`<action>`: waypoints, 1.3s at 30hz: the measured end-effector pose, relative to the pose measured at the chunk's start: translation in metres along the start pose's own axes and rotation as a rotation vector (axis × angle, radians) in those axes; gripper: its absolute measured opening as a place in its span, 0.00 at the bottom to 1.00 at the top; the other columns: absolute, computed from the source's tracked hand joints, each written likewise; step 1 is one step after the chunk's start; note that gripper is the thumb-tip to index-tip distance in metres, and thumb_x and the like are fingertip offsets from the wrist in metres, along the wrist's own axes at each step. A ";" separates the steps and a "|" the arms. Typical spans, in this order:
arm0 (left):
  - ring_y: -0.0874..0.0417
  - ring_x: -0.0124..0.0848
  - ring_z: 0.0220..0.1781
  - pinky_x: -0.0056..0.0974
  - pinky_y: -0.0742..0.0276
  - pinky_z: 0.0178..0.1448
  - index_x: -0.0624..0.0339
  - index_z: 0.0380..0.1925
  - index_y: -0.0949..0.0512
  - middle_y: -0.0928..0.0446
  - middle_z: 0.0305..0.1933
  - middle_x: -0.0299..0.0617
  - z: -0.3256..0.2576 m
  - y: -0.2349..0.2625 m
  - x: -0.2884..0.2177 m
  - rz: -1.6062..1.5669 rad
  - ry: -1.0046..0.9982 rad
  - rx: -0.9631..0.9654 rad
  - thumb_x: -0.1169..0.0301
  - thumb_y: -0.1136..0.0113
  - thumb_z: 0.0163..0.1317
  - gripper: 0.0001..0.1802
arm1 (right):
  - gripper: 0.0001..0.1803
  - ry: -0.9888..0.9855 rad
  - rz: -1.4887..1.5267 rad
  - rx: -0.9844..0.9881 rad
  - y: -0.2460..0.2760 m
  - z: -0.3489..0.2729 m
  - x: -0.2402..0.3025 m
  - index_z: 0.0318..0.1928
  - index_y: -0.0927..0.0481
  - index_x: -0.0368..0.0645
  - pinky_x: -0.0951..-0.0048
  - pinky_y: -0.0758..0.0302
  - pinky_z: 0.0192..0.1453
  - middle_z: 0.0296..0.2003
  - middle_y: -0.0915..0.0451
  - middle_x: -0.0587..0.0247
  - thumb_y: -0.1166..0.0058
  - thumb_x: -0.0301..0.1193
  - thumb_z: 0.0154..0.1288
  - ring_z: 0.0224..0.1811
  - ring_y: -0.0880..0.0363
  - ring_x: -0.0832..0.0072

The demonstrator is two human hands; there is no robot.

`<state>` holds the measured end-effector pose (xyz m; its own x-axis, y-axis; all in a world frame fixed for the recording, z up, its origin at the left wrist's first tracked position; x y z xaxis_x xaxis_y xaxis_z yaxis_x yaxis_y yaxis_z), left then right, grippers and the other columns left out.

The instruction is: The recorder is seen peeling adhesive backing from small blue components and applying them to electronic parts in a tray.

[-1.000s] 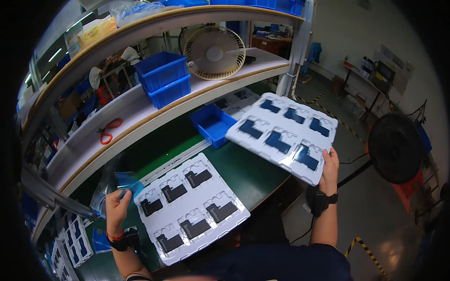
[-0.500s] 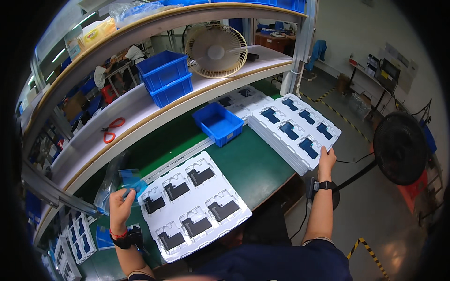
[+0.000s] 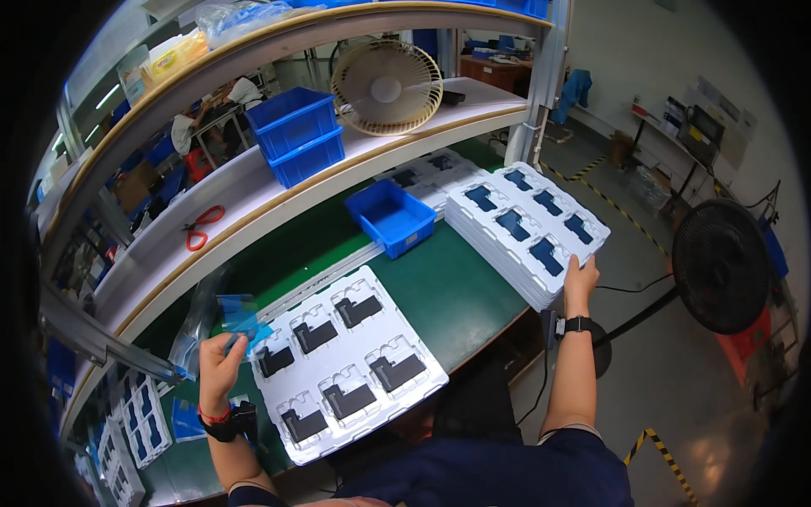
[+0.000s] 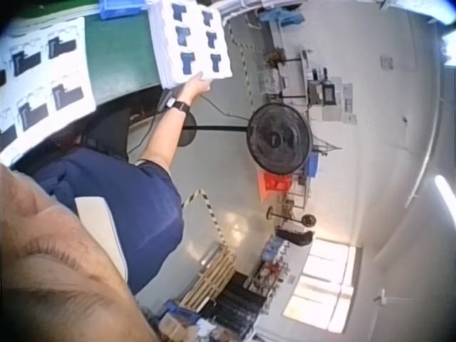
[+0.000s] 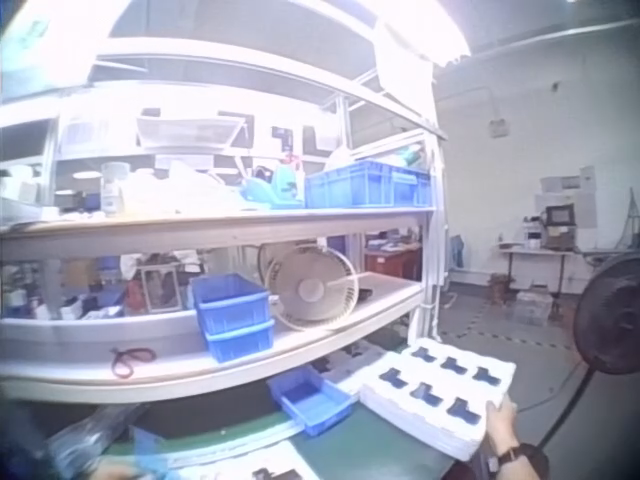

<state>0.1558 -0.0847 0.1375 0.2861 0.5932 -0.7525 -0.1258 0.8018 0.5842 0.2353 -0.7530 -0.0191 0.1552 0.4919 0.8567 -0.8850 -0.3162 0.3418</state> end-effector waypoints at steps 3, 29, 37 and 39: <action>0.29 0.22 0.23 0.30 0.35 0.27 0.71 0.29 0.19 0.25 0.19 0.39 -0.003 0.000 -0.008 0.012 -0.014 -0.002 0.71 0.41 0.59 0.10 | 0.32 0.034 -0.055 0.021 0.001 -0.006 0.004 0.58 0.32 0.26 0.60 0.31 0.58 0.46 0.24 0.34 0.45 0.38 0.60 0.51 0.26 0.46; 0.19 0.41 0.26 0.37 0.27 0.31 0.66 0.33 0.18 0.21 0.25 0.51 -0.004 -0.041 -0.027 -0.135 -0.177 0.142 0.67 0.40 0.59 0.11 | 0.13 0.488 0.685 1.522 -0.062 -0.313 0.317 0.40 0.20 0.40 0.76 0.30 0.46 0.37 0.21 0.64 0.35 0.26 0.53 0.42 0.25 0.78; 0.16 0.35 0.33 0.34 0.24 0.39 0.65 0.39 0.18 0.17 0.33 0.50 0.000 -0.030 -0.019 -0.039 -0.162 0.097 0.72 0.38 0.58 0.11 | 0.03 0.034 0.774 1.603 -0.083 -0.271 0.296 0.31 0.24 0.39 0.82 0.30 0.35 0.27 0.25 0.68 0.42 0.22 0.60 0.29 0.27 0.83; 0.17 0.31 0.35 0.32 0.24 0.41 0.67 0.40 0.18 0.17 0.35 0.49 0.002 -0.020 -0.015 -0.085 -0.071 0.061 0.73 0.38 0.58 0.11 | 0.04 -0.064 0.689 1.618 -0.099 -0.255 0.286 0.31 0.25 0.39 0.82 0.29 0.31 0.24 0.25 0.69 0.43 0.23 0.61 0.25 0.27 0.84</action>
<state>0.1563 -0.1094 0.1379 0.3603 0.5148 -0.7779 -0.0413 0.8419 0.5381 0.2551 -0.3748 0.0938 0.0252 -0.0831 0.9962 0.4876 -0.8690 -0.0849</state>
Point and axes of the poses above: each hand's wrist, its own z-axis towards the middle knuckle, its own y-axis out of the back of the hand, x = y × z, the point moved 3 cm from there along z, towards the middle knuckle
